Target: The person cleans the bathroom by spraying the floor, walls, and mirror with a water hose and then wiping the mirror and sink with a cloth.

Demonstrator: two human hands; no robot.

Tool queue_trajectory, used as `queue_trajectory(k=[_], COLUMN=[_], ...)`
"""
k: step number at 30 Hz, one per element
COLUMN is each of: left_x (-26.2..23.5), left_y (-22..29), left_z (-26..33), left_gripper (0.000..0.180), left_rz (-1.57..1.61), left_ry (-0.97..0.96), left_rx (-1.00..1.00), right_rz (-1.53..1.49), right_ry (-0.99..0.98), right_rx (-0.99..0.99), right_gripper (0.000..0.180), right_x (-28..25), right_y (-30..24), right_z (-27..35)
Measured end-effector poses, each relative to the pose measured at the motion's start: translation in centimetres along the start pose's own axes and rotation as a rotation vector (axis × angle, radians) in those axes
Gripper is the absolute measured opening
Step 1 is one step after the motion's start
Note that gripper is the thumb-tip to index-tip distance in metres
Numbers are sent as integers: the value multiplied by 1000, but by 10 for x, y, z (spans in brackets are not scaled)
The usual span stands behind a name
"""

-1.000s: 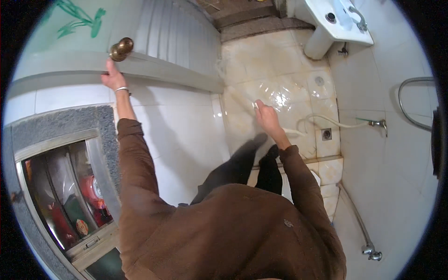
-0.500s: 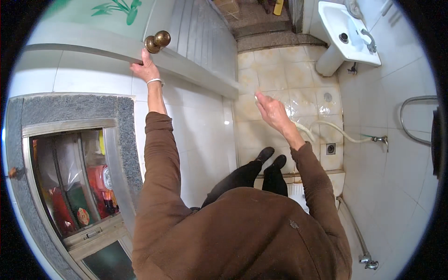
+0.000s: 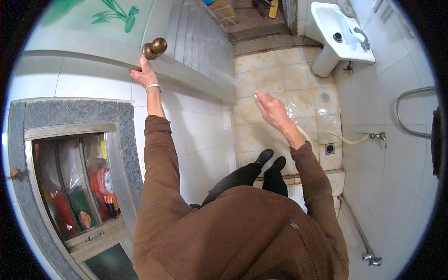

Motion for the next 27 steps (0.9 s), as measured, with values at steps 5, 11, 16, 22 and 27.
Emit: queue_trajectory(k=[5,11,16,22,27], left_x=[-3,-17,-18,-14,-30], left_y=[7,4,-10,-17,-24], left_z=[2,-10,-11,-13,-15], left_gripper=[61,53,56,57,53], left_rz=[-212,-110,-79,-15,-12], left_ry=[160,32,42,36,-10], left_rx=[92,-44,-26,-54,-22], right_rz=[115,258,382,393,383], right_ry=[-105,-262,-249,-166,-187], right_rx=[-49,31,393,394,333], right_gripper=[27,26,25,22,24], right_x=[16,32,21,15,24], right_y=[-8,33,65,60,48], right_z=[3,56,95,97,97])
Point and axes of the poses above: each hand's wrist, its own z-axis away from the middle knuckle, its own x-axis out of the palm, y = z × x, the point moved 2 cm from there along -z, towards the middle knuckle, and after that the axes turned 2 degrees about -z, right-handed, at the moved point
